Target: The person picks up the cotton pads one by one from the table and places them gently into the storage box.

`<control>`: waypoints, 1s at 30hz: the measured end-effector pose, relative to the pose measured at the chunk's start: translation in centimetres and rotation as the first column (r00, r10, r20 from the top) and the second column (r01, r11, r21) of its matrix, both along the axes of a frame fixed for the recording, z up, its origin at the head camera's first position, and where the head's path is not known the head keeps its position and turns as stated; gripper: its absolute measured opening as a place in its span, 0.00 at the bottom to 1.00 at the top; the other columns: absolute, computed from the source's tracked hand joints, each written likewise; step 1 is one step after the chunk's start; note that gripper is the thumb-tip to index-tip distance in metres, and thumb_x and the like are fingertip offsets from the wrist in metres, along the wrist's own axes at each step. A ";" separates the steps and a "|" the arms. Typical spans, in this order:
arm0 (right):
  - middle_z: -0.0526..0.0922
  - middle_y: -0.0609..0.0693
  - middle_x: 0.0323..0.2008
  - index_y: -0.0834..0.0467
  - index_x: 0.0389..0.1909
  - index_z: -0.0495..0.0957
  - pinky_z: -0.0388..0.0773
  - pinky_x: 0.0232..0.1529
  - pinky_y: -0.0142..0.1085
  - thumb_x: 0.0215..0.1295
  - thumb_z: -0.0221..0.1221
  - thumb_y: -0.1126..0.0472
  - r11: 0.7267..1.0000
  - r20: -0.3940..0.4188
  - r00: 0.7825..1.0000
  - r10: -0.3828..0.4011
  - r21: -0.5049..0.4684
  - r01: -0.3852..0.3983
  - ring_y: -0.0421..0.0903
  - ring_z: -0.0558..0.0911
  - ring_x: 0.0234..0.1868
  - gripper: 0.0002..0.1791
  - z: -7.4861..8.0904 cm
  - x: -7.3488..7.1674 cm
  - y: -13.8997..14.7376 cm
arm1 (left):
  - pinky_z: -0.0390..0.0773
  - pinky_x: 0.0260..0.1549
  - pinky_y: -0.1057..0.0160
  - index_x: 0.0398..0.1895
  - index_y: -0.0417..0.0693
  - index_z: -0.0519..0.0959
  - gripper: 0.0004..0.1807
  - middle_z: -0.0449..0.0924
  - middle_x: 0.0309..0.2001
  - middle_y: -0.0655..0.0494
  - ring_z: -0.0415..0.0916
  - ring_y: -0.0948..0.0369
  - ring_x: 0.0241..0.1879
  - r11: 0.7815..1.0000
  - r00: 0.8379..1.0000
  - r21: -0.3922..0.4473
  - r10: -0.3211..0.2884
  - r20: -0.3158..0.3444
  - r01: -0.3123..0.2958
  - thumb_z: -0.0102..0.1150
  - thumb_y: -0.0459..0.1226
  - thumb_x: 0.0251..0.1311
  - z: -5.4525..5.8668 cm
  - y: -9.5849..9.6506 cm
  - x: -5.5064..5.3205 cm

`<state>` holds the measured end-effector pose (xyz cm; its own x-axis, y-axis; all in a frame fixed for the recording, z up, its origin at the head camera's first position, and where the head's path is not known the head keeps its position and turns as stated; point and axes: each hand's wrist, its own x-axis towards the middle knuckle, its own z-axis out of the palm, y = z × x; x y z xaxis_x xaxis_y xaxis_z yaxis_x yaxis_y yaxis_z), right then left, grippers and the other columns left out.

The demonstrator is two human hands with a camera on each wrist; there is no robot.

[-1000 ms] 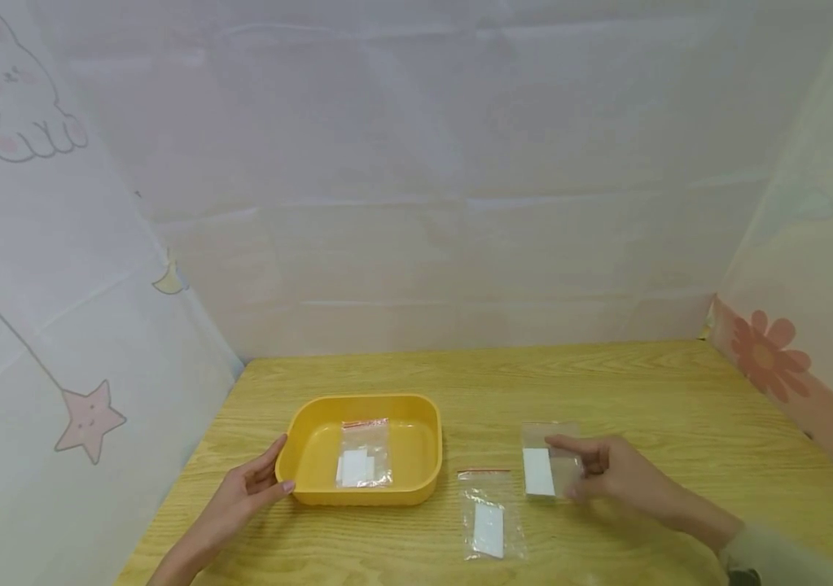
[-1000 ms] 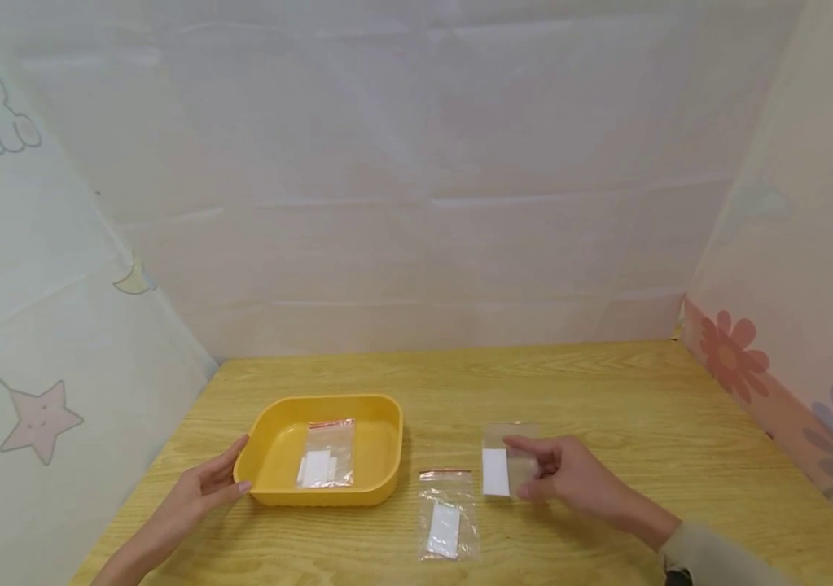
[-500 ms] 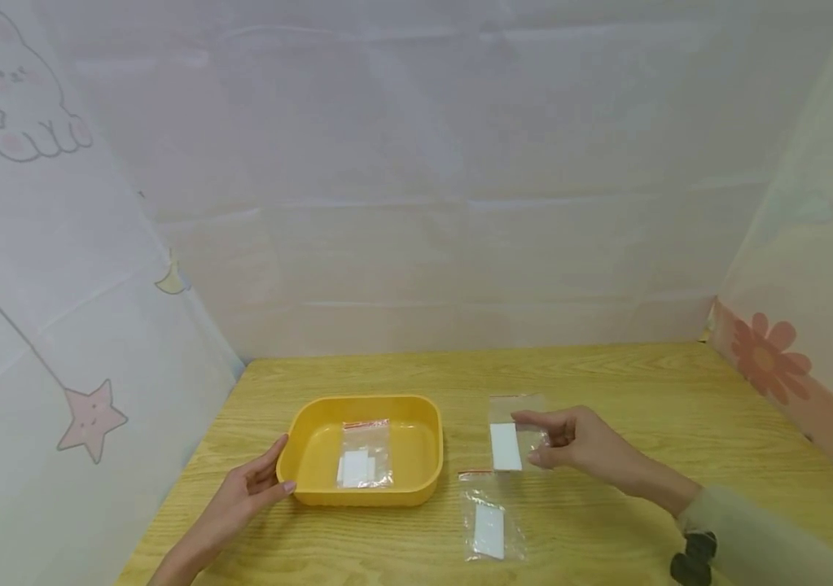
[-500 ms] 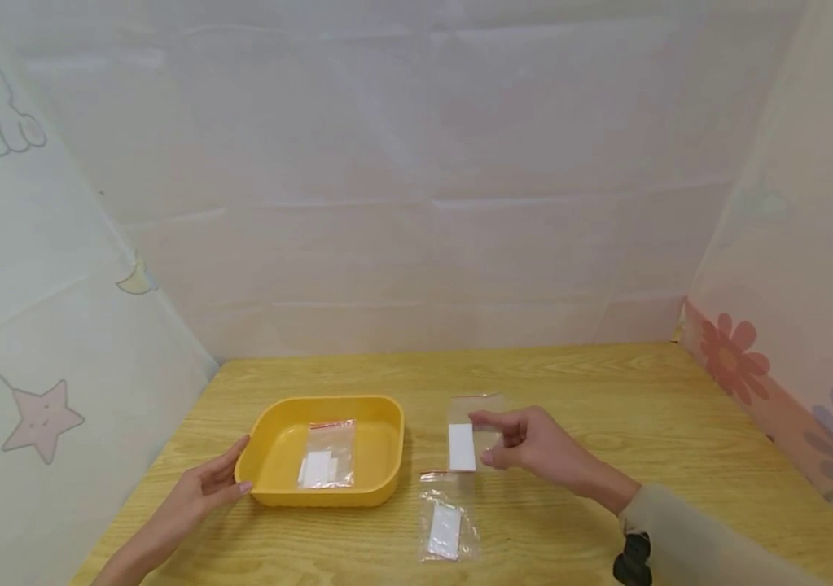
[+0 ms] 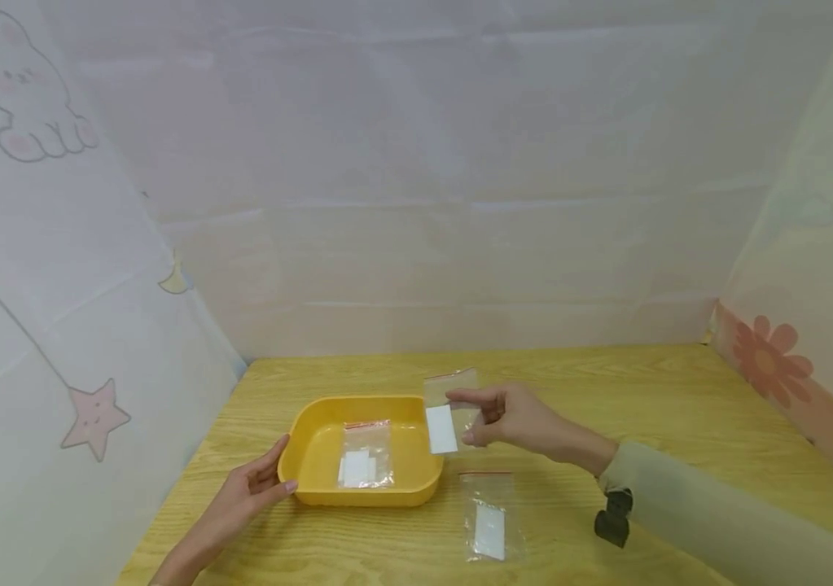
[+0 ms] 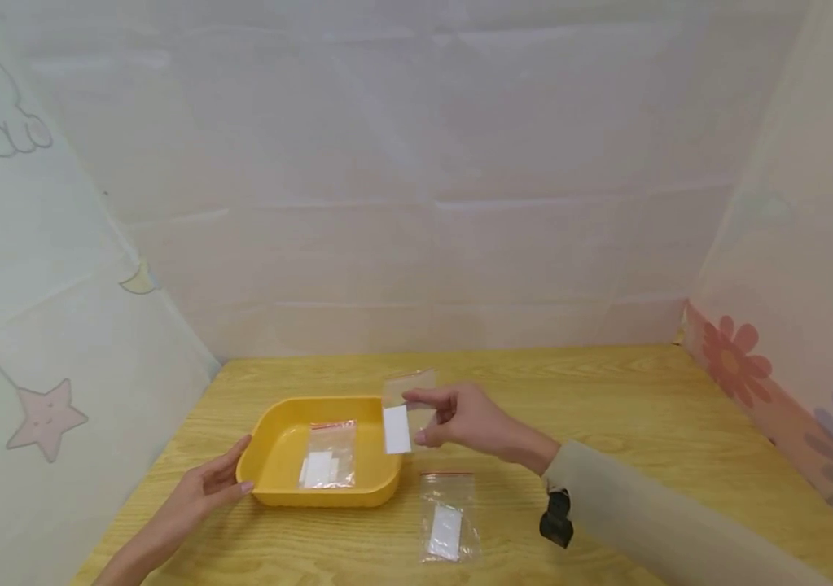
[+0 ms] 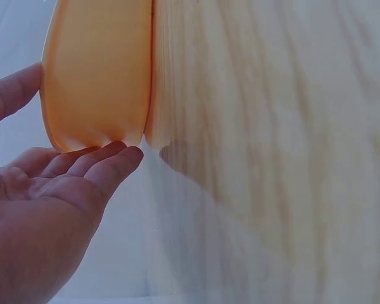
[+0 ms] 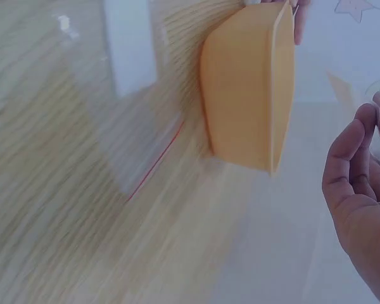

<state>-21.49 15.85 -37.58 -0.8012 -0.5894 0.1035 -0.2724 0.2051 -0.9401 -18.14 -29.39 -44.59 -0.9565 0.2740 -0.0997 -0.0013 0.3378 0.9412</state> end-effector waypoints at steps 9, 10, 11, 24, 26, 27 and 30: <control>0.80 0.57 0.67 0.61 0.74 0.74 0.78 0.34 0.33 0.65 0.72 0.68 0.999 0.026 0.999 0.032 -0.003 -0.032 0.41 0.73 0.24 0.36 -0.5 -2.1 -5.8 | 0.78 0.61 0.58 0.85 0.41 0.49 0.45 0.46 0.82 0.39 0.58 0.37 0.75 1.000 1.000 0.006 0.001 0.004 -0.001 0.63 0.41 0.75 -0.1 0.0 -0.1; 0.80 0.57 0.67 0.61 0.74 0.74 0.77 0.33 0.33 0.65 0.73 0.68 1.000 0.033 0.999 0.031 0.001 -0.031 0.41 0.72 0.24 0.36 -0.6 -2.3 -6.4 | 0.78 0.61 0.59 0.86 0.41 0.49 0.45 0.46 0.82 0.39 0.59 0.37 0.75 1.000 1.000 0.008 0.001 0.006 -0.001 0.63 0.41 0.75 -0.1 0.0 -0.1; 0.81 0.56 0.66 0.60 0.74 0.74 0.78 0.33 0.33 0.64 0.73 0.68 1.000 0.046 0.998 0.030 0.001 -0.031 0.42 0.74 0.25 0.36 -0.8 -2.4 -7.0 | 0.78 0.61 0.59 0.86 0.41 0.49 0.45 0.47 0.82 0.39 0.59 0.37 0.75 1.000 1.000 0.010 0.001 0.006 -0.001 0.63 0.41 0.76 -0.1 0.0 0.0; 0.80 0.54 0.67 0.57 0.69 0.81 0.88 0.39 0.40 0.60 0.75 0.72 1.000 0.159 0.987 0.015 -0.007 -0.014 0.43 0.85 0.29 0.34 -3.3 -3.2 -12.9 | 0.78 0.61 0.59 0.86 0.43 0.48 0.45 0.46 0.82 0.39 0.58 0.38 0.76 1.000 1.000 0.016 -0.006 0.023 0.005 0.63 0.41 0.76 0.0 0.0 -0.1; 0.82 0.53 0.66 0.57 0.69 0.81 0.88 0.38 0.39 0.58 0.76 0.72 1.000 0.166 0.986 -0.011 0.010 0.010 0.44 0.86 0.31 0.35 -3.5 -3.2 -13.5 | 0.79 0.61 0.59 0.86 0.43 0.48 0.45 0.46 0.82 0.39 0.58 0.38 0.76 1.000 1.000 0.018 -0.005 0.022 0.005 0.63 0.41 0.76 -0.1 0.0 -0.1; 0.82 0.53 0.66 0.58 0.69 0.81 0.88 0.37 0.39 0.58 0.76 0.72 1.000 0.170 0.985 -0.021 0.017 0.018 0.44 0.87 0.32 0.35 -3.6 -3.3 -13.7 | 0.79 0.60 0.59 0.86 0.42 0.48 0.45 0.46 0.82 0.39 0.58 0.38 0.76 1.000 1.000 0.019 -0.006 0.020 0.006 0.63 0.41 0.76 -0.1 0.0 -0.1; 0.81 0.53 0.66 0.60 0.69 0.80 0.88 0.36 0.38 0.57 0.76 0.73 0.999 0.179 0.983 -0.044 0.033 0.039 0.45 0.87 0.30 0.36 -3.9 -3.2 -14.4 | 0.79 0.60 0.60 0.86 0.42 0.48 0.45 0.46 0.82 0.39 0.59 0.38 0.75 1.000 1.000 0.025 -0.009 0.014 0.008 0.63 0.40 0.76 -0.1 0.0 -0.1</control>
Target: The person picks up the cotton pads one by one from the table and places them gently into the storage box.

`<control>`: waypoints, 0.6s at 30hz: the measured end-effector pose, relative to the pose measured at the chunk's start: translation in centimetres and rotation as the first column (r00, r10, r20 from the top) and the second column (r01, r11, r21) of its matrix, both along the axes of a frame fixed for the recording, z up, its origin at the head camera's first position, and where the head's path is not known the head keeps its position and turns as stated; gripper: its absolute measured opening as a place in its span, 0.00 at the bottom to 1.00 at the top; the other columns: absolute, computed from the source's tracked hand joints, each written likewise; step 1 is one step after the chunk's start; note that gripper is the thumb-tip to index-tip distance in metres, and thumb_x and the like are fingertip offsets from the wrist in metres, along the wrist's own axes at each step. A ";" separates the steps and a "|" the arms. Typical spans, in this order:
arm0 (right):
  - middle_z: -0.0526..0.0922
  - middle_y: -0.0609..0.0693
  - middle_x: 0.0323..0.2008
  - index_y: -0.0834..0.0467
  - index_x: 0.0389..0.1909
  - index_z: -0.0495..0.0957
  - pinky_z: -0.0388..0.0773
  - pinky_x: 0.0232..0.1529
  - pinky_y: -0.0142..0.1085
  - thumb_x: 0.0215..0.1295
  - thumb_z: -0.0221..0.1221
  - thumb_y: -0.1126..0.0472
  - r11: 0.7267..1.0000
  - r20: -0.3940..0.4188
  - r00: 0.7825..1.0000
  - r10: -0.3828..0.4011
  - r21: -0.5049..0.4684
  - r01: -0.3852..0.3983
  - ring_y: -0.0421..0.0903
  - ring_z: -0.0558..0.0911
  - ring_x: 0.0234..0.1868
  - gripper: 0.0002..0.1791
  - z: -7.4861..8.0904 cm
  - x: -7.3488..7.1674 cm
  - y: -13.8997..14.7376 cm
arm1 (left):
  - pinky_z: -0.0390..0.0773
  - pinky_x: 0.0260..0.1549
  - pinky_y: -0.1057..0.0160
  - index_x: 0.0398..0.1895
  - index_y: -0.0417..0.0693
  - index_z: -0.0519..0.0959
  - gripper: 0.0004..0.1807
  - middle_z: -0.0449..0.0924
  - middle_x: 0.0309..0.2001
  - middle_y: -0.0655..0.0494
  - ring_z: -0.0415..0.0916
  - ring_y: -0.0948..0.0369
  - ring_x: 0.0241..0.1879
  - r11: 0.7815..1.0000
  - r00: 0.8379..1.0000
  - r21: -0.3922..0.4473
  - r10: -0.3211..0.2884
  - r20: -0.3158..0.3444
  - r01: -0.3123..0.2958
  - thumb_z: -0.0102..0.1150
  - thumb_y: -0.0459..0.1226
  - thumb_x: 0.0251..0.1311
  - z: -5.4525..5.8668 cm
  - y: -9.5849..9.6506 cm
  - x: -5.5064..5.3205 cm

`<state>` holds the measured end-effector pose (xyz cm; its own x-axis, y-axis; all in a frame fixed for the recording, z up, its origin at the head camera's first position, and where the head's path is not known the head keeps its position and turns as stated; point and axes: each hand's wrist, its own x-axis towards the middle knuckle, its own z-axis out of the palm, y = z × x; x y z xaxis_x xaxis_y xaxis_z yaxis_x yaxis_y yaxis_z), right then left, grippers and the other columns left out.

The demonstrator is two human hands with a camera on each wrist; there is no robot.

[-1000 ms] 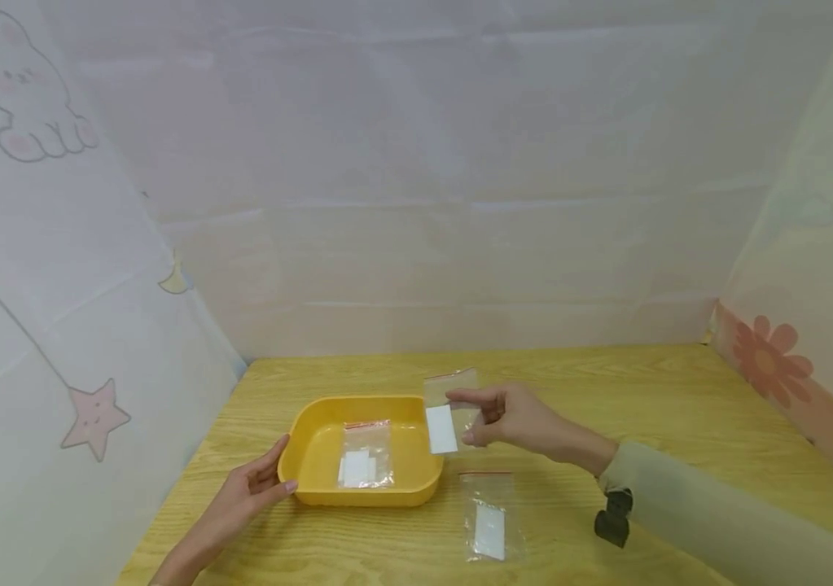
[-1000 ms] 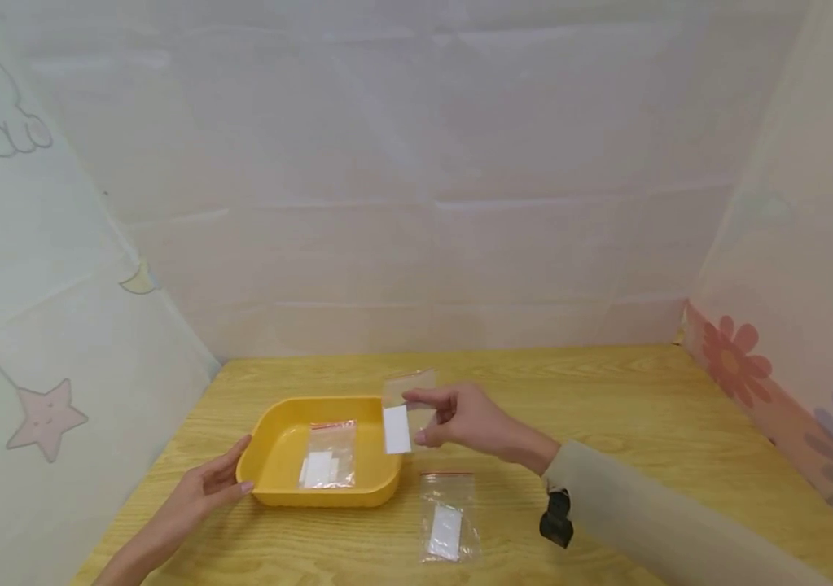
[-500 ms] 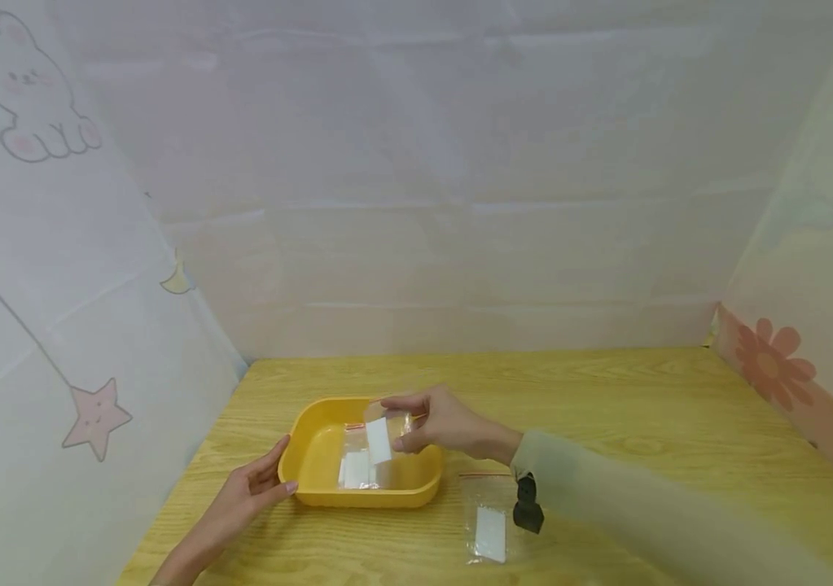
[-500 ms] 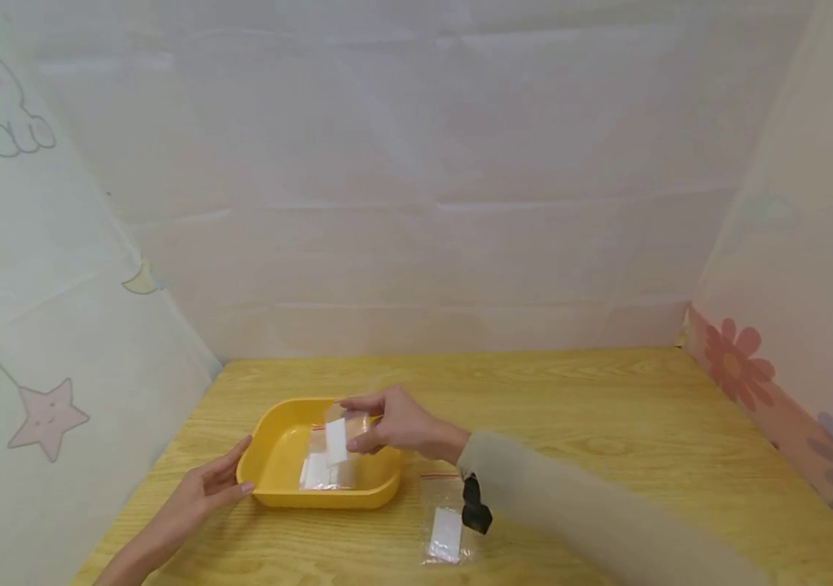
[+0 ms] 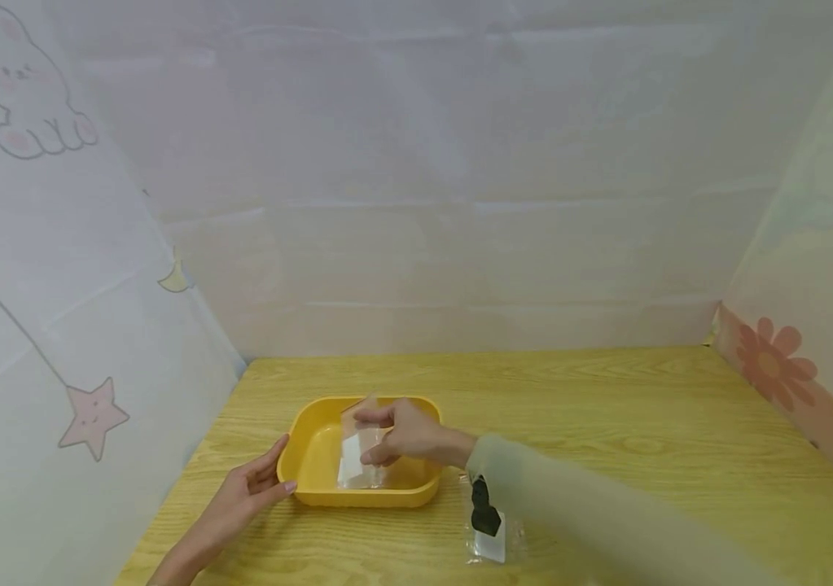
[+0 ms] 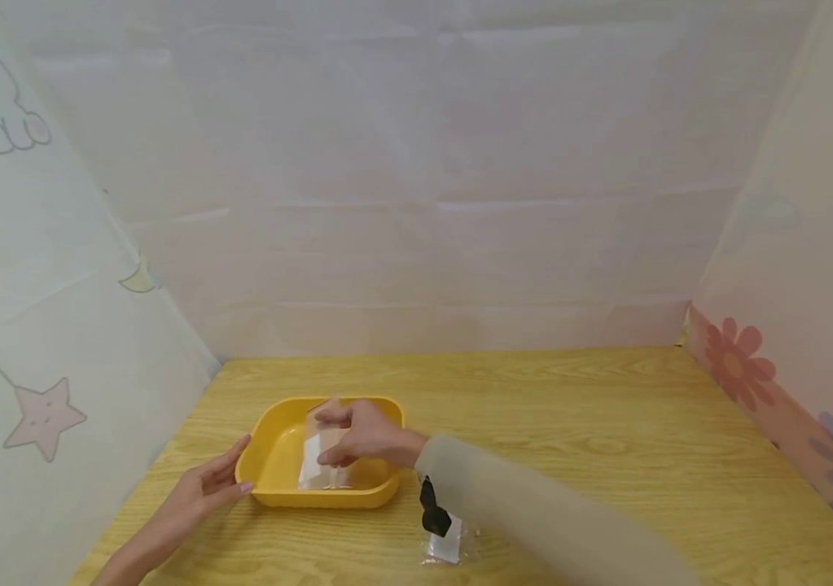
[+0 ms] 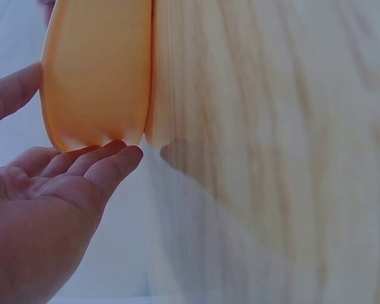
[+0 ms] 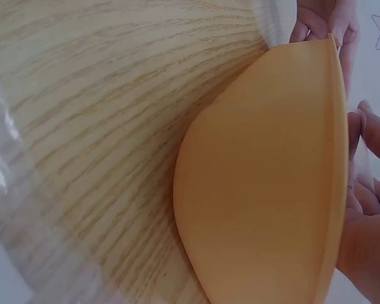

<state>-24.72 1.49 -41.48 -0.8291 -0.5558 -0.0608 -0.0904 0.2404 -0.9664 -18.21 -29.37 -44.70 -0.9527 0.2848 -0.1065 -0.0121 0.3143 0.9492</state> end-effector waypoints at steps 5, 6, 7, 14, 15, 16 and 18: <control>0.82 0.57 0.65 0.63 0.68 0.80 0.87 0.32 0.37 0.55 0.76 0.76 0.999 0.030 0.999 -0.037 0.014 0.037 0.43 0.85 0.25 0.37 -0.5 0.1 -0.8 | 0.79 0.60 0.60 0.86 0.41 0.48 0.45 0.45 0.82 0.39 0.59 0.38 0.75 1.000 1.000 0.009 -0.004 -0.004 0.004 0.63 0.40 0.76 0.0 0.0 0.0; 0.81 0.58 0.65 0.64 0.68 0.80 0.87 0.32 0.37 0.55 0.76 0.76 0.999 0.038 0.998 -0.044 0.016 0.043 0.43 0.84 0.25 0.37 -0.6 0.2 -0.9 | 0.79 0.60 0.60 0.86 0.41 0.48 0.45 0.45 0.82 0.39 0.59 0.38 0.75 1.000 1.000 0.011 -0.005 -0.004 0.005 0.63 0.40 0.76 0.0 0.0 0.0; 0.81 0.59 0.65 0.64 0.68 0.80 0.87 0.32 0.38 0.55 0.76 0.76 0.999 0.044 0.998 -0.051 0.018 0.050 0.43 0.84 0.24 0.37 -0.7 0.2 -1.0 | 0.79 0.60 0.61 0.86 0.41 0.48 0.45 0.45 0.82 0.39 0.59 0.38 0.75 1.000 1.000 0.009 -0.005 -0.006 0.005 0.63 0.40 0.76 0.0 0.0 0.0; 0.81 0.59 0.66 0.62 0.69 0.79 0.86 0.28 0.37 0.54 0.77 0.74 0.994 0.062 0.994 -0.095 0.061 0.091 0.44 0.82 0.20 0.38 -1.2 0.4 -1.1 | 0.79 0.60 0.60 0.86 0.41 0.48 0.45 0.45 0.82 0.39 0.60 0.38 0.75 1.000 1.000 0.007 -0.007 -0.010 0.007 0.63 0.40 0.76 -0.1 0.0 0.0; 0.81 0.59 0.66 0.62 0.69 0.79 0.87 0.28 0.37 0.54 0.77 0.74 0.994 0.062 0.993 -0.098 0.062 0.094 0.45 0.82 0.20 0.38 -1.3 0.4 -1.1 | 0.79 0.60 0.60 0.86 0.41 0.48 0.45 0.45 0.82 0.38 0.60 0.37 0.75 1.000 1.000 0.009 -0.006 -0.009 0.007 0.63 0.40 0.76 -0.1 0.0 0.0; 0.81 0.59 0.66 0.62 0.69 0.79 0.87 0.28 0.38 0.54 0.77 0.74 0.993 0.061 0.993 -0.100 0.064 0.096 0.45 0.82 0.20 0.38 -1.4 0.3 -1.1 | 0.79 0.60 0.60 0.86 0.41 0.48 0.45 0.46 0.82 0.39 0.60 0.37 0.75 1.000 1.000 0.006 -0.005 -0.008 0.005 0.63 0.40 0.76 -0.1 0.0 0.0; 0.80 0.59 0.66 0.62 0.69 0.79 0.87 0.28 0.39 0.54 0.77 0.74 0.993 0.060 0.993 -0.101 0.066 0.097 0.45 0.83 0.20 0.38 -1.5 0.3 -1.1 | 0.79 0.60 0.60 0.86 0.41 0.48 0.45 0.46 0.82 0.39 0.60 0.37 0.75 1.000 1.000 0.004 -0.003 -0.008 0.003 0.63 0.40 0.76 -0.1 -0.1 0.0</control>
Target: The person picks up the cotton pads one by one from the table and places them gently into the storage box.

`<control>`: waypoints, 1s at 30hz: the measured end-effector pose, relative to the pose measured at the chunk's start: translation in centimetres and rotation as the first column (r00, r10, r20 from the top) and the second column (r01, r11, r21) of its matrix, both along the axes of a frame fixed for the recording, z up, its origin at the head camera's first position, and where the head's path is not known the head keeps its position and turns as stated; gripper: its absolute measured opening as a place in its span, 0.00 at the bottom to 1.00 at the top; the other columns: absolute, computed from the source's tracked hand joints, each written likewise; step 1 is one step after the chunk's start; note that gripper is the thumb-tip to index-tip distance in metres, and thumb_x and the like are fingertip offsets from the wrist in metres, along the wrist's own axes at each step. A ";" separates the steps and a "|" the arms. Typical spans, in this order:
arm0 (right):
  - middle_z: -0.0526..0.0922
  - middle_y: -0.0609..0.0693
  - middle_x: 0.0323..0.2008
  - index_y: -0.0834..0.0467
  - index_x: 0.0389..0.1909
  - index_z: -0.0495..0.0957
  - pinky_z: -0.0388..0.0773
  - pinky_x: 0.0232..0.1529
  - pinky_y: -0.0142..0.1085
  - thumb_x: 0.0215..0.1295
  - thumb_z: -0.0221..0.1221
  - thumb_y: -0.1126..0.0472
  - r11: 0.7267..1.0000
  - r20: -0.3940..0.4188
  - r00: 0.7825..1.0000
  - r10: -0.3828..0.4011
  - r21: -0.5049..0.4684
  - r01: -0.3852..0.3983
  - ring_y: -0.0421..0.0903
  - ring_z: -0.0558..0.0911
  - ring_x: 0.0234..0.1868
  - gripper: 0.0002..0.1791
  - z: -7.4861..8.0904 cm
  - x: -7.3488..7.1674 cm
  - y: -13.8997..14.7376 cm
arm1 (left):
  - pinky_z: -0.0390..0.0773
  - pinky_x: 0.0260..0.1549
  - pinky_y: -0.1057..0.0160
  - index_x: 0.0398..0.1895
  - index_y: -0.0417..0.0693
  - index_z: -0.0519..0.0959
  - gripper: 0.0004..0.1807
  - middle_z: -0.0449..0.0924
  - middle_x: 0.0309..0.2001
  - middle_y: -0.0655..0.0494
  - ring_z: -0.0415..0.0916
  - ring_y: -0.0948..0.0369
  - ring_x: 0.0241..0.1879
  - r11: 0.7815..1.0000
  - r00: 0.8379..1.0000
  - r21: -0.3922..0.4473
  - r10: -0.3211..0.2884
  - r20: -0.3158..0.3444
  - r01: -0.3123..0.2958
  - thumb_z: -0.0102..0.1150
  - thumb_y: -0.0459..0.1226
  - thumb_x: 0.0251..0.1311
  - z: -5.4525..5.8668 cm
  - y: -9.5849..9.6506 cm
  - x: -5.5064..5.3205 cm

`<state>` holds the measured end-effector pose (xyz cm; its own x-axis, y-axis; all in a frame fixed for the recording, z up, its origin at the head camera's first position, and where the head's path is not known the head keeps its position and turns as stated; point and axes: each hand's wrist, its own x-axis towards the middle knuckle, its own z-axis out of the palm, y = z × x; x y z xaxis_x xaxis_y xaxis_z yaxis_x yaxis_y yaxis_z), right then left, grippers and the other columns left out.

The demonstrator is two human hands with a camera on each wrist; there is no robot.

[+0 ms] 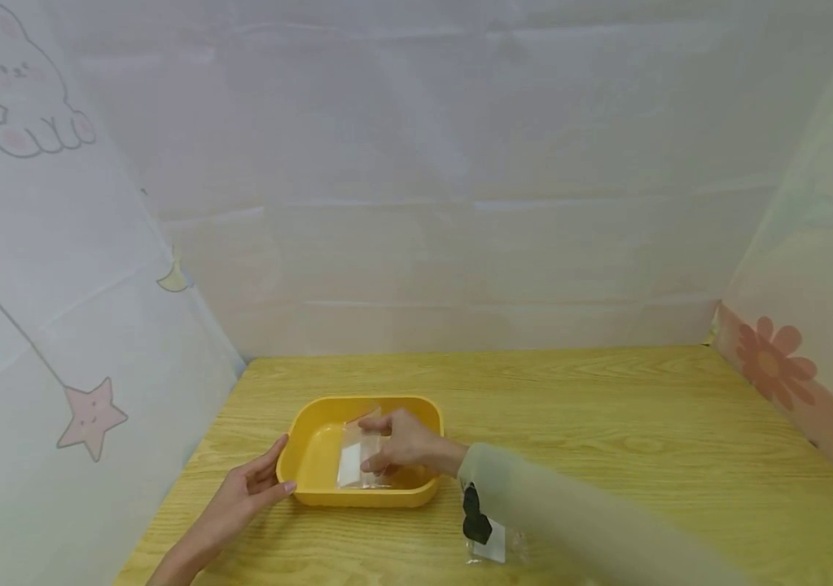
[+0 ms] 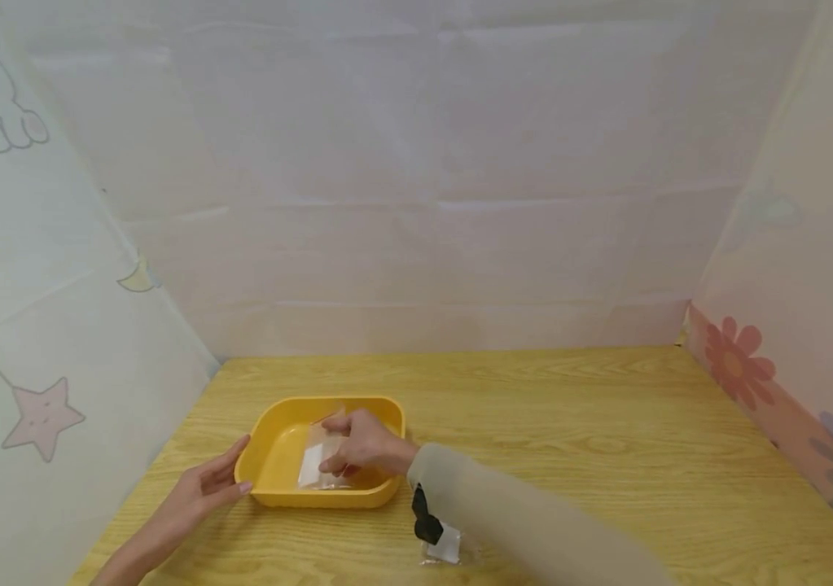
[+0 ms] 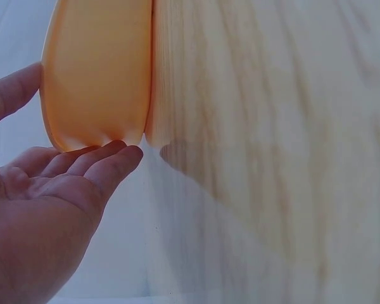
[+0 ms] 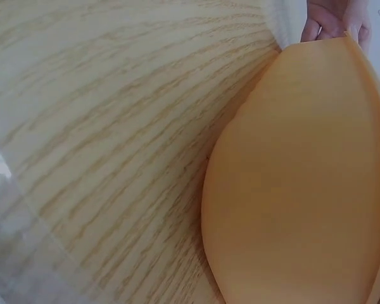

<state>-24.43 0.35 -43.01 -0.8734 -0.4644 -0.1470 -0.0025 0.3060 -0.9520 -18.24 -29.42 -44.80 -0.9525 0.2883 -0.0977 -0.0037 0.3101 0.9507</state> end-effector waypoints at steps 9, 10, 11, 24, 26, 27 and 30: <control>0.81 0.57 0.65 0.60 0.68 0.80 0.86 0.26 0.40 0.56 0.78 0.69 0.996 -0.034 0.999 0.001 0.094 0.002 0.46 0.80 0.19 0.36 0.3 0.2 0.0 | 0.79 0.59 0.60 0.86 0.41 0.48 0.45 0.46 0.82 0.38 0.60 0.38 0.75 1.000 1.000 0.008 -0.005 0.001 0.005 0.63 0.40 0.76 -0.1 -0.1 -0.1; 0.82 0.57 0.65 0.59 0.68 0.81 0.85 0.26 0.39 0.56 0.79 0.67 0.993 -0.040 0.999 -0.002 0.116 0.007 0.46 0.80 0.19 0.37 0.3 0.2 0.0 | 0.79 0.59 0.60 0.86 0.41 0.48 0.45 0.46 0.82 0.38 0.60 0.38 0.75 1.000 1.000 0.009 -0.005 0.004 0.005 0.63 0.40 0.76 -0.1 -0.1 -0.1; 0.82 0.57 0.65 0.59 0.68 0.81 0.85 0.25 0.38 0.56 0.80 0.66 0.990 -0.047 0.999 -0.003 0.139 0.009 0.46 0.80 0.19 0.37 0.4 0.2 0.0 | 0.79 0.59 0.60 0.86 0.41 0.48 0.45 0.46 0.82 0.38 0.60 0.38 0.75 1.000 1.000 0.011 -0.006 0.006 0.006 0.63 0.40 0.76 -0.1 -0.2 -0.1; 0.85 0.63 0.58 0.62 0.58 0.87 0.77 0.19 0.31 0.60 0.77 0.65 0.942 -0.299 0.943 0.143 0.332 -0.038 0.57 0.88 0.26 0.23 5.5 1.1 3.7 | 0.79 0.59 0.59 0.85 0.40 0.48 0.45 0.47 0.81 0.38 0.60 0.37 0.75 1.000 1.000 0.001 0.002 0.006 -0.002 0.63 0.40 0.76 0.1 -0.2 0.0; 0.87 0.61 0.55 0.62 0.56 0.88 0.82 0.24 0.32 0.63 0.75 0.65 0.938 -0.342 0.923 0.178 0.344 -0.053 0.55 0.90 0.33 0.20 6.8 1.1 5.5 | 0.80 0.59 0.59 0.85 0.40 0.49 0.45 0.47 0.81 0.38 0.60 0.37 0.75 1.000 1.000 -0.001 0.003 0.006 -0.003 0.63 0.40 0.75 0.1 -0.2 0.0; 0.88 0.60 0.54 0.62 0.55 0.88 0.83 0.27 0.33 0.64 0.74 0.65 0.934 -0.367 0.910 0.193 0.352 -0.056 0.54 0.90 0.36 0.19 7.3 1.1 6.5 | 0.80 0.59 0.59 0.85 0.40 0.49 0.45 0.47 0.81 0.37 0.60 0.37 0.75 1.000 1.000 -0.003 0.003 0.007 -0.003 0.63 0.40 0.75 0.1 -0.1 0.0; 0.89 0.55 0.50 0.63 0.55 0.88 0.84 0.33 0.35 0.65 0.74 0.64 0.918 -0.420 0.880 0.220 0.394 -0.042 0.49 0.87 0.40 0.18 8.5 1.7 9.7 | 0.79 0.60 0.59 0.85 0.40 0.49 0.45 0.47 0.81 0.38 0.60 0.37 0.75 1.000 1.000 -0.011 0.005 0.010 -0.005 0.64 0.40 0.75 0.0 -0.1 0.0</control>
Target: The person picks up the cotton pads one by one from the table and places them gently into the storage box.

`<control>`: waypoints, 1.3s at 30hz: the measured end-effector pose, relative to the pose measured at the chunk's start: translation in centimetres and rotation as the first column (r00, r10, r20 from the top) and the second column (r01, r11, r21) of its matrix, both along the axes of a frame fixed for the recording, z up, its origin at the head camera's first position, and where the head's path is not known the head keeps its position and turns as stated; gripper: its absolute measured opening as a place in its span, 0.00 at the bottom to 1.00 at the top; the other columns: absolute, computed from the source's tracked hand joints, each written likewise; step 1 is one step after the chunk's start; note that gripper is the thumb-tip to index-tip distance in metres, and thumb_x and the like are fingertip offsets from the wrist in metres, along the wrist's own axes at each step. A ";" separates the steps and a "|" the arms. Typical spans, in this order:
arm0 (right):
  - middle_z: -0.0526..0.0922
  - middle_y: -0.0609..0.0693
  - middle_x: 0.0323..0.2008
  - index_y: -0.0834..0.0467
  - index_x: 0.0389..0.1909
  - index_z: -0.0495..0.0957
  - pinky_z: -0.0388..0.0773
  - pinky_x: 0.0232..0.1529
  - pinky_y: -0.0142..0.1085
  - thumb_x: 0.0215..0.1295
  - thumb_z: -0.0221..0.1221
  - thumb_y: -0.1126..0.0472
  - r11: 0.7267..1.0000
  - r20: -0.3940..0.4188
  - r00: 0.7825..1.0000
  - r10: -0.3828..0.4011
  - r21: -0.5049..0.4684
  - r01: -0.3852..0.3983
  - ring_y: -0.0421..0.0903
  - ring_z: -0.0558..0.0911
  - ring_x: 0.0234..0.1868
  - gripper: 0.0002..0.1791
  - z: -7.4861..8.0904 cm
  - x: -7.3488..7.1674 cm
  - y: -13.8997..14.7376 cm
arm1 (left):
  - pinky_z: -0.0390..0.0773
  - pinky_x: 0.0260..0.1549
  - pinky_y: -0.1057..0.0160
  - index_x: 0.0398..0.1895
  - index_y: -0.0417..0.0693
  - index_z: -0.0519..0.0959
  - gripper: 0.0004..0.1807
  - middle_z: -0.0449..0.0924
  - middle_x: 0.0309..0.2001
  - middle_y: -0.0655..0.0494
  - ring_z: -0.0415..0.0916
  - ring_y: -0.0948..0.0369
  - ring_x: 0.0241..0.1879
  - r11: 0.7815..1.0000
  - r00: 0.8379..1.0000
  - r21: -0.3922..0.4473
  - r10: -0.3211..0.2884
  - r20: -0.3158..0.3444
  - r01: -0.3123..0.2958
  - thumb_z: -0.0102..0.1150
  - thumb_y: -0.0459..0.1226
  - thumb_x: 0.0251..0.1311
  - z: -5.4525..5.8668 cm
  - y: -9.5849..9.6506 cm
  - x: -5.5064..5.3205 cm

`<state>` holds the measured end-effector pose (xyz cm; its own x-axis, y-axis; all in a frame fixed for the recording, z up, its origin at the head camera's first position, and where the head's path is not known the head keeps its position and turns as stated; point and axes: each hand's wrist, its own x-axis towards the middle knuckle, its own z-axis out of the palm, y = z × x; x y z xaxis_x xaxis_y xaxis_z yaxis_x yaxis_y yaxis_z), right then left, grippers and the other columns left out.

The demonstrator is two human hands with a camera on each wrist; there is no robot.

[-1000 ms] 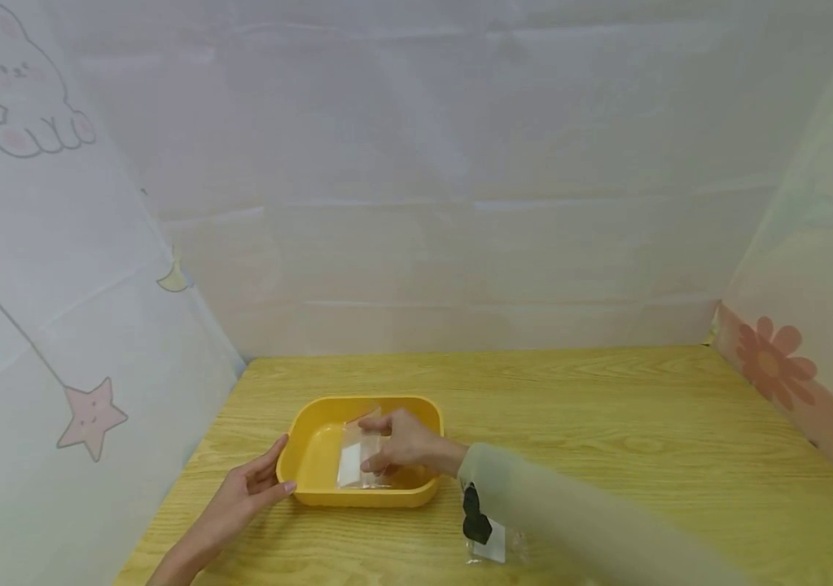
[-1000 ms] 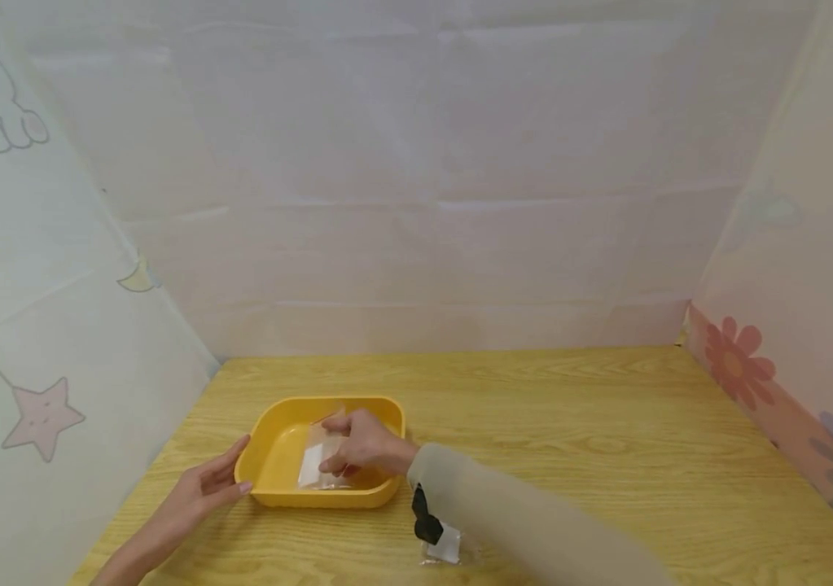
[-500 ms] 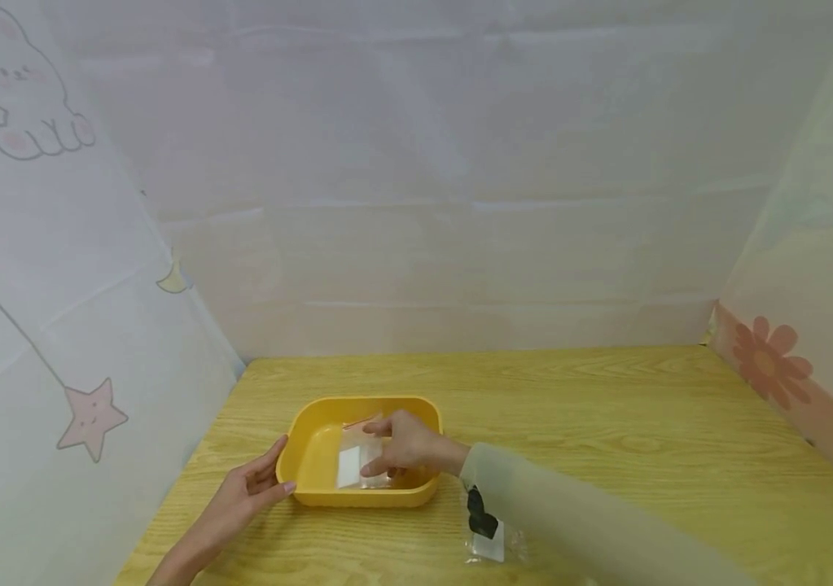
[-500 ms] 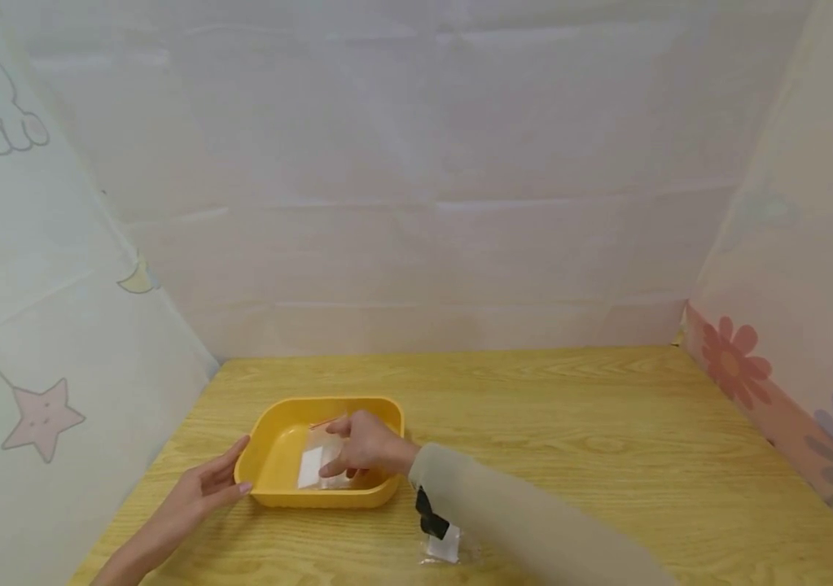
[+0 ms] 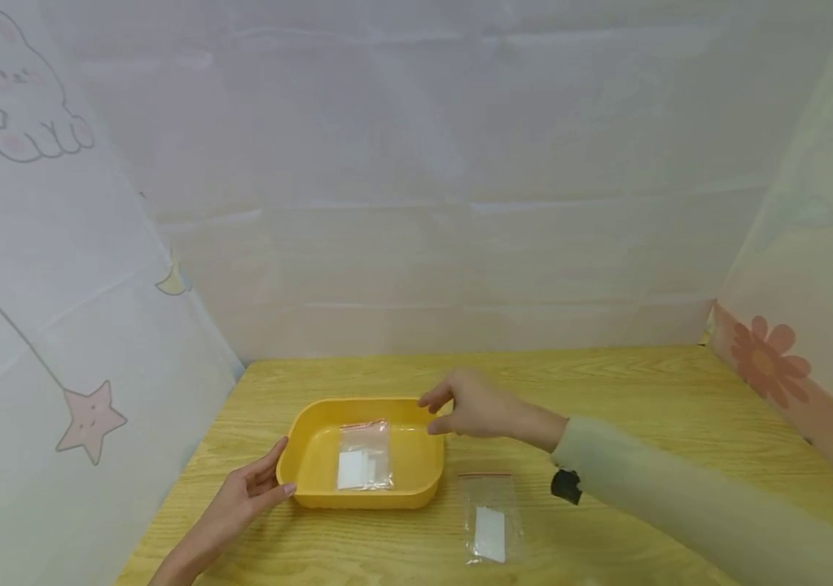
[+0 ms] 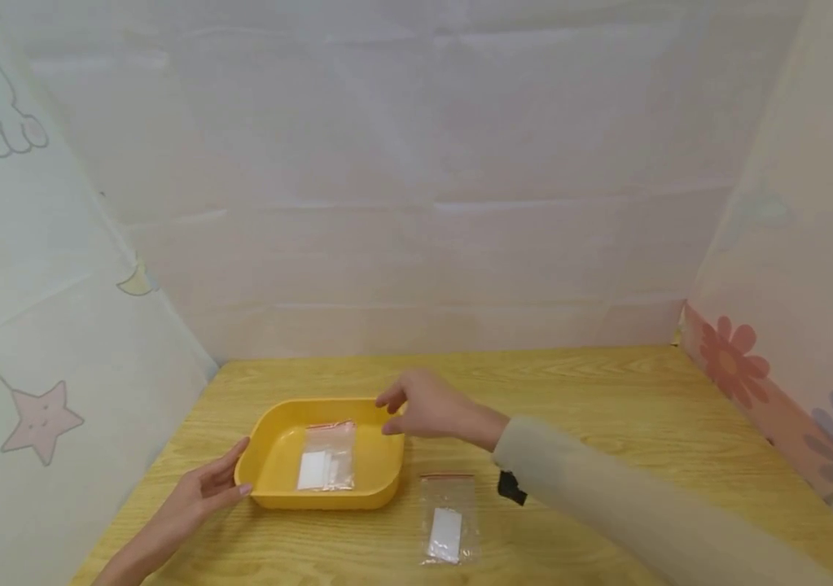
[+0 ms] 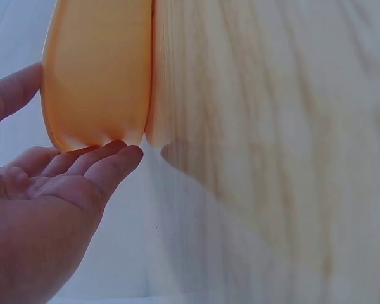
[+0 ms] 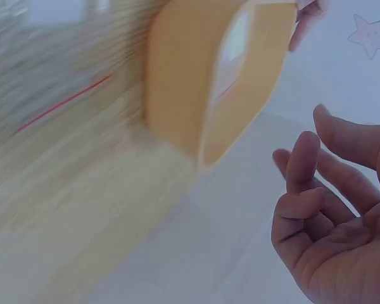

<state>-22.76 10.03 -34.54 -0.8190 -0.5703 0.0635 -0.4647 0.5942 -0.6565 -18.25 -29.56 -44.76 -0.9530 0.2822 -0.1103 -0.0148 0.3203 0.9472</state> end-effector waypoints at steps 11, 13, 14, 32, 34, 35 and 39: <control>0.86 0.52 0.50 0.60 0.56 0.88 0.84 0.36 0.42 0.54 0.81 0.53 0.993 -0.024 0.999 0.021 0.116 -0.018 0.49 0.82 0.38 0.29 -6.2 4.4 8.5 | 0.80 0.59 0.57 0.85 0.40 0.50 0.44 0.49 0.81 0.37 0.62 0.36 0.73 1.000 1.000 -0.025 -0.002 -0.030 0.001 0.63 0.41 0.76 -0.2 -0.1 -0.1; 0.82 0.52 0.53 0.59 0.58 0.88 0.84 0.45 0.45 0.53 0.82 0.51 0.993 -0.032 0.999 0.015 0.117 -0.011 0.54 0.80 0.51 0.32 -7.5 5.3 9.0 | 0.80 0.59 0.57 0.85 0.40 0.50 0.45 0.49 0.81 0.37 0.62 0.37 0.73 1.000 1.000 -0.018 -0.005 -0.028 0.005 0.63 0.41 0.75 -0.3 -0.1 -0.1; 0.80 0.52 0.53 0.59 0.58 0.88 0.83 0.45 0.44 0.52 0.82 0.50 0.993 -0.053 0.998 0.018 0.120 -0.012 0.54 0.79 0.51 0.32 -8.1 5.6 9.2 | 0.80 0.59 0.58 0.85 0.40 0.50 0.45 0.49 0.81 0.37 0.62 0.37 0.73 1.000 1.000 -0.015 -0.005 -0.025 0.005 0.63 0.41 0.75 -0.4 -0.1 -0.1; 0.74 0.53 0.51 0.57 0.59 0.88 0.70 0.40 0.38 0.51 0.81 0.50 0.984 -0.107 0.993 -0.047 0.164 0.064 0.49 0.69 0.46 0.33 -10.7 4.6 13.1 | 0.80 0.59 0.57 0.85 0.41 0.49 0.45 0.48 0.81 0.37 0.62 0.37 0.74 1.000 1.000 -0.015 -0.004 -0.016 0.003 0.63 0.41 0.76 -0.2 0.0 -0.1; 0.75 0.54 0.51 0.57 0.60 0.87 0.70 0.41 0.39 0.52 0.81 0.49 0.985 -0.105 0.993 -0.058 0.156 0.074 0.49 0.69 0.47 0.34 -10.7 4.3 13.4 | 0.80 0.59 0.57 0.86 0.42 0.49 0.45 0.48 0.81 0.37 0.62 0.38 0.74 1.000 1.000 -0.014 -0.006 -0.006 0.006 0.63 0.41 0.76 -0.1 0.0 0.0; 0.74 0.55 0.51 0.58 0.60 0.87 0.70 0.41 0.39 0.52 0.81 0.49 0.987 -0.097 0.993 -0.061 0.141 0.074 0.50 0.69 0.47 0.34 -10.7 4.2 13.4 | 0.80 0.59 0.57 0.86 0.42 0.49 0.45 0.48 0.81 0.37 0.62 0.38 0.74 1.000 1.000 -0.009 -0.008 -0.001 0.008 0.63 0.41 0.76 -0.1 0.0 0.0; 0.74 0.55 0.50 0.61 0.60 0.86 0.65 0.41 0.41 0.50 0.82 0.48 0.994 -0.101 0.994 -0.050 0.095 0.060 0.50 0.67 0.46 0.38 -11.2 4.2 13.3 | 0.79 0.60 0.58 0.86 0.42 0.48 0.45 0.47 0.81 0.37 0.60 0.37 0.75 1.000 1.000 0.014 -0.012 0.011 0.012 0.63 0.40 0.76 -0.1 0.0 0.0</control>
